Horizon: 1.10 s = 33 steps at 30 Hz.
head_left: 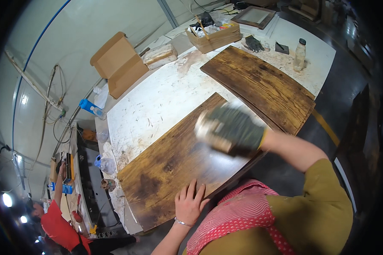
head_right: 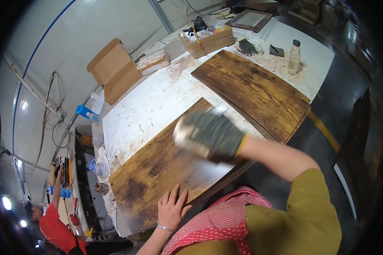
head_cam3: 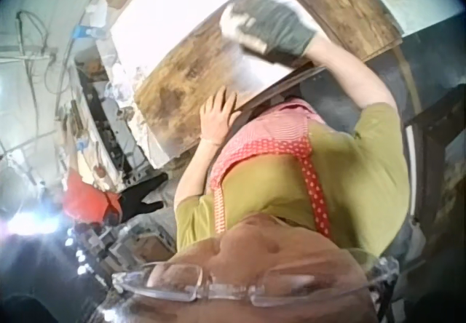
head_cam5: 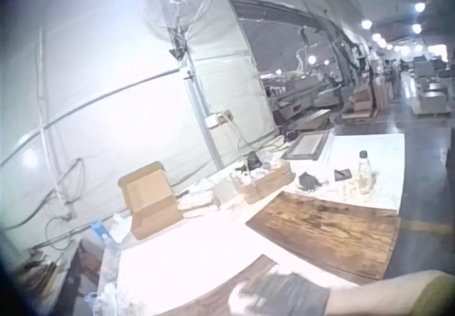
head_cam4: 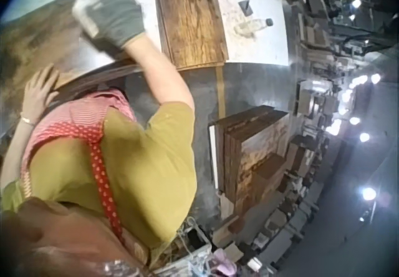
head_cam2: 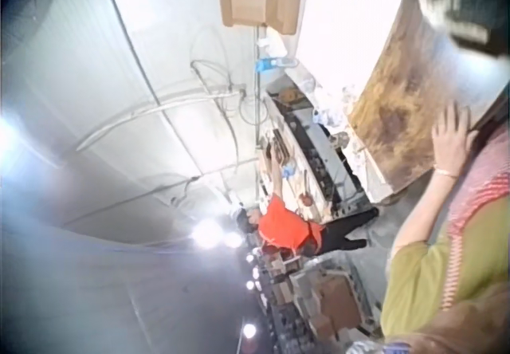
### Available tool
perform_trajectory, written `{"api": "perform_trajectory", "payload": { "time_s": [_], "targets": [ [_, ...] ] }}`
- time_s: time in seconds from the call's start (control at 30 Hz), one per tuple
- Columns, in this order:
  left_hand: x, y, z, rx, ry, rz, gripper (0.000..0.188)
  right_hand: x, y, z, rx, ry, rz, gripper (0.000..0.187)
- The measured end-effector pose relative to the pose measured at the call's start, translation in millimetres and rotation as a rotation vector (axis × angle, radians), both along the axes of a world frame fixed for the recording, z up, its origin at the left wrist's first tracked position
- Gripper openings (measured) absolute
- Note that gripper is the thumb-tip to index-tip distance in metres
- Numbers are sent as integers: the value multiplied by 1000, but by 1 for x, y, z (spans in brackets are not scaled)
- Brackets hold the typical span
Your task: The person aligns and spreads out a stack of wooden panels on a workbench, rubs the panels with a small block, and wipes down their surfaces with a cloth.
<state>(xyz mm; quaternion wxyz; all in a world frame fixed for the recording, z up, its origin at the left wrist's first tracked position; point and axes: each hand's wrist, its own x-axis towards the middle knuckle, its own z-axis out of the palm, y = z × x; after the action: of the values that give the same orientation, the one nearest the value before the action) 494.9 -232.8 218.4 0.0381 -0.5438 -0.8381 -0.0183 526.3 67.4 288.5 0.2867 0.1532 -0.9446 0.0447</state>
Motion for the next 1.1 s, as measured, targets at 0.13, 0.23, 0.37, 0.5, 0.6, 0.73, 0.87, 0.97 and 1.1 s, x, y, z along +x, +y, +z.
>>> {"api": "perform_trajectory", "payload": {
  "time_s": [0.13,0.23,0.37,0.5,0.6,0.73,0.87,0.97,1.1],
  "targets": [
    [-5,-14,-18,44,-19,-28,45,-52,-35,-110,-215,-245,116,28],
    [-4,-16,-20,78,-45,-19,46,-78,44,-110,-83,76,-290,32],
    [-12,-17,-21,132,-46,-31,45,-116,-29,-83,-80,-386,-496,30],
    [-13,-32,-31,60,-144,-4,48,-99,-162,-72,-184,-577,439,33],
    [-15,-56,-19,113,-104,-25,55,-114,-118,-58,-286,-557,105,41],
    [-24,-83,-32,203,-128,-26,51,-149,-79,-82,-198,-248,-122,39],
    [-25,-83,-35,247,-174,-13,49,-196,-223,-97,-353,-157,263,35],
    [-25,-84,-50,273,-130,17,49,-208,-339,-95,-237,-365,651,35],
    [-24,-84,-43,309,-193,46,48,-250,-328,-103,-58,-425,501,38]
  ]
}}
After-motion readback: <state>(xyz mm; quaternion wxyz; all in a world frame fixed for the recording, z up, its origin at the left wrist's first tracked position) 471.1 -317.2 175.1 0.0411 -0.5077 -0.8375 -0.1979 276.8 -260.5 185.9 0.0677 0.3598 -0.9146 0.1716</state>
